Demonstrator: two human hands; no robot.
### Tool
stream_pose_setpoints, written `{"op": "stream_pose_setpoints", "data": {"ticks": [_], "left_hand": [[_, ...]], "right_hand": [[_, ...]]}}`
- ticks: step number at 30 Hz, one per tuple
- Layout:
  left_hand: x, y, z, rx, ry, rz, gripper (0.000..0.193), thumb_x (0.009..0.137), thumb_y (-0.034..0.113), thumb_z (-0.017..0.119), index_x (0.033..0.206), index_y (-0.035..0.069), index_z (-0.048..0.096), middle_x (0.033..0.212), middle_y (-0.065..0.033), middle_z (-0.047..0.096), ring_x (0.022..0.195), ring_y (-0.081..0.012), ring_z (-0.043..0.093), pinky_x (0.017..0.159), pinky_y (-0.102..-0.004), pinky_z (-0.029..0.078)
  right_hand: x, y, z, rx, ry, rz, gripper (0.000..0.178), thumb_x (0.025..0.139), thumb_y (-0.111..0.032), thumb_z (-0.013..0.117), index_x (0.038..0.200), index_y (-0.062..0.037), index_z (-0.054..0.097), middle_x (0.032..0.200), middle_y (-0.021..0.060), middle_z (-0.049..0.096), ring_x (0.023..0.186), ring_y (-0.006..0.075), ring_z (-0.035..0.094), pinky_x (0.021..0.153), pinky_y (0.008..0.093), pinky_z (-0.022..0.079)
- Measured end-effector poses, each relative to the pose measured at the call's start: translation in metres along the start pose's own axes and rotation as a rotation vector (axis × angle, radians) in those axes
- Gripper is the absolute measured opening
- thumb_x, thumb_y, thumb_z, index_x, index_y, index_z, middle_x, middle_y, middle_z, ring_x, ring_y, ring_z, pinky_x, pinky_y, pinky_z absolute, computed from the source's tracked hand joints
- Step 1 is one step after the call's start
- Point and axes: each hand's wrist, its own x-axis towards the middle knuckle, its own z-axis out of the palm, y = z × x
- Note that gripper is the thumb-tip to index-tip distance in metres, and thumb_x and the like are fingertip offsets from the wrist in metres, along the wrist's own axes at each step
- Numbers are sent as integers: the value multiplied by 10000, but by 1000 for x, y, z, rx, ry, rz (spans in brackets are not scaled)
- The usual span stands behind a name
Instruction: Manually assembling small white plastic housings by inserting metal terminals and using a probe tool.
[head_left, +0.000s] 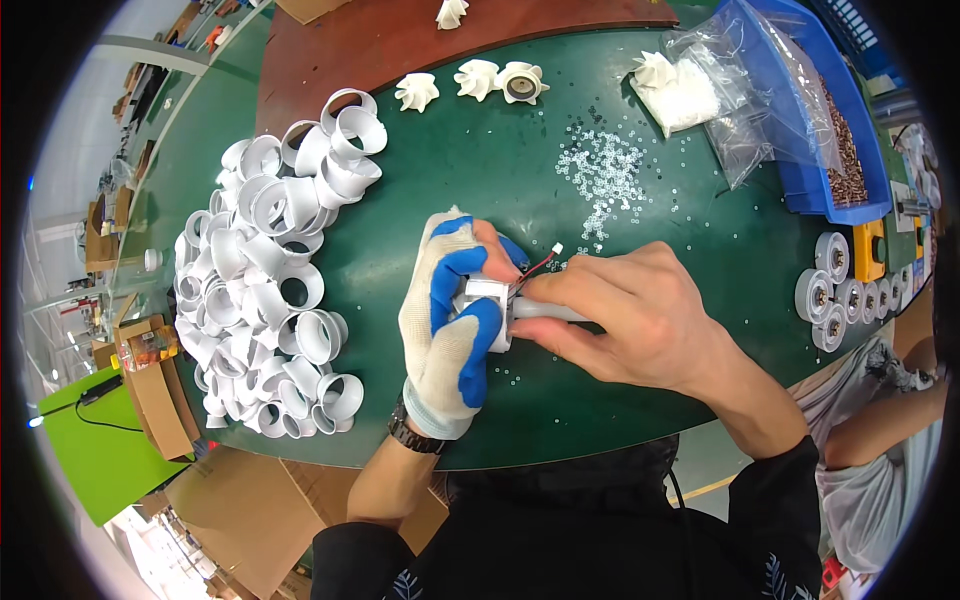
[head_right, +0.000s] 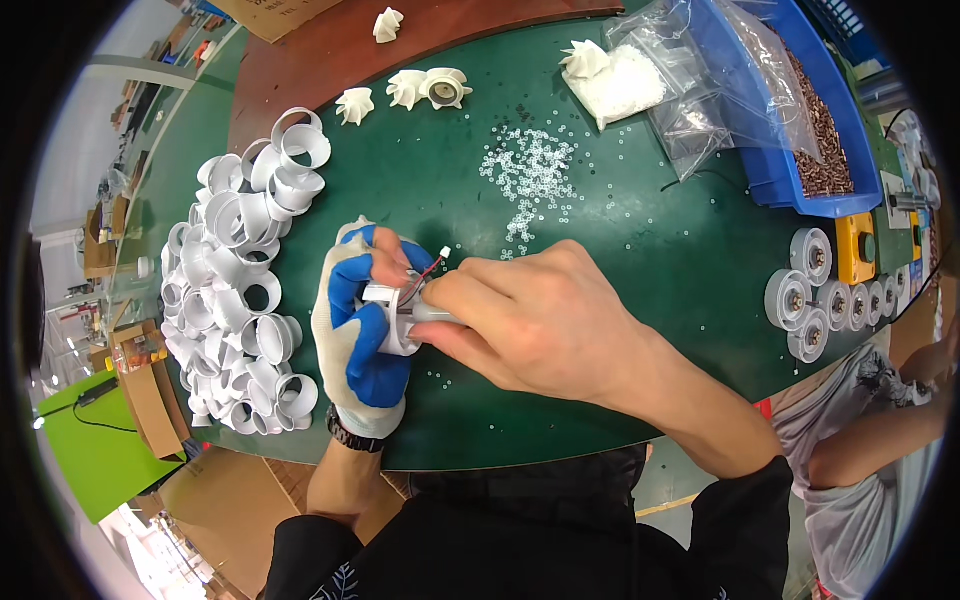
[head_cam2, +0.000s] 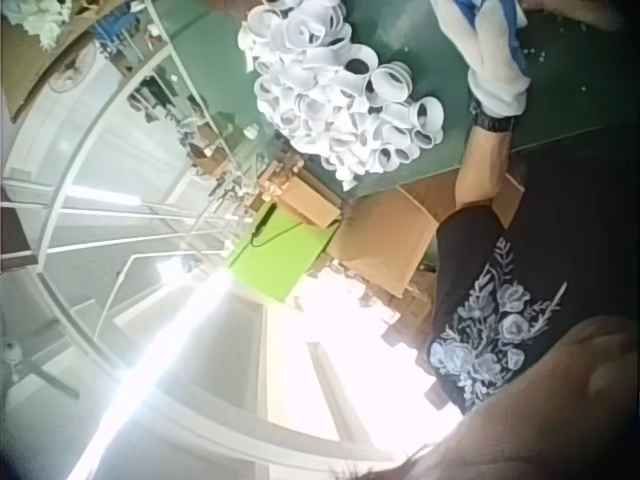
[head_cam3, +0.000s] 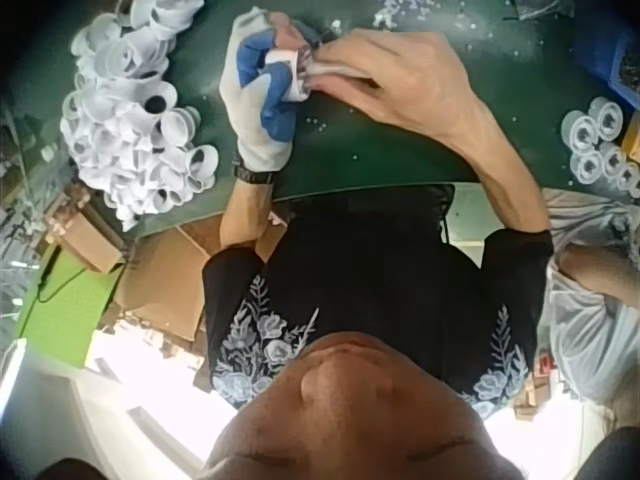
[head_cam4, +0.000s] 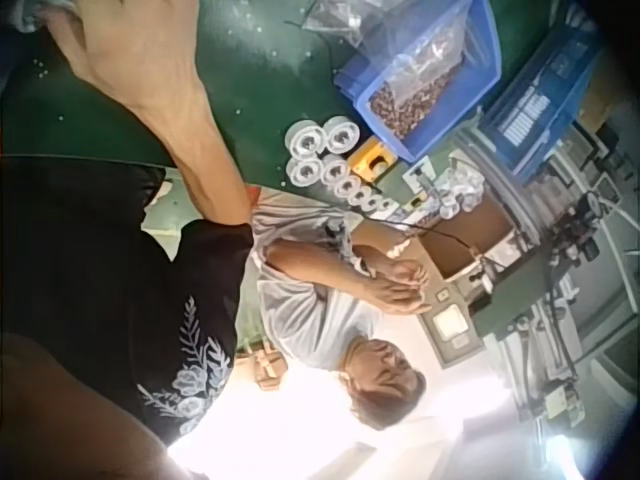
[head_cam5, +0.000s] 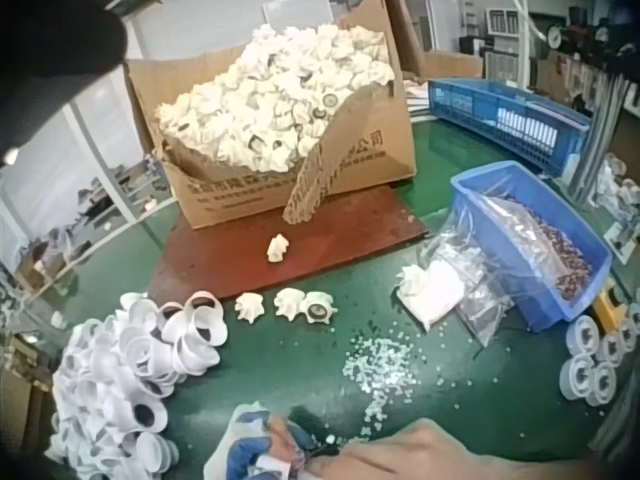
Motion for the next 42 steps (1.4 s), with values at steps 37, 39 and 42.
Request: {"op": "stream_pose_setpoints", "data": {"ticks": [37, 39, 42], "left_hand": [[52, 40, -2, 536, 135, 271, 289, 952, 43, 552, 1233, 2, 612, 1294, -150, 627, 1014, -197, 607, 896, -347, 508], [40, 25, -2, 660, 72, 514, 257, 1004, 119, 532, 1209, -8, 621, 1382, -175, 585, 1148, -210, 615, 968, -341, 502], [19, 16, 0, 305, -113, 446, 424, 879, -79, 579, 1300, -30, 581, 1358, -219, 591, 1244, -308, 547, 1090, -415, 422]], "right_hand": [[1, 10, -9, 825, 147, 352, 616, 808, 55, 806, 1363, 9, 543, 1387, 117, 453, 1196, 200, 587, 630, 174, 558], [3, 8, -9, 881, 169, 394, 617, 808, 61, 802, 1363, 17, 537, 1388, 118, 451, 1205, 206, 582, 658, 177, 583], [6, 7, -9, 920, 160, 482, 655, 792, 77, 808, 1377, 35, 514, 1391, 123, 443, 1238, 226, 568, 689, 193, 606]]}}
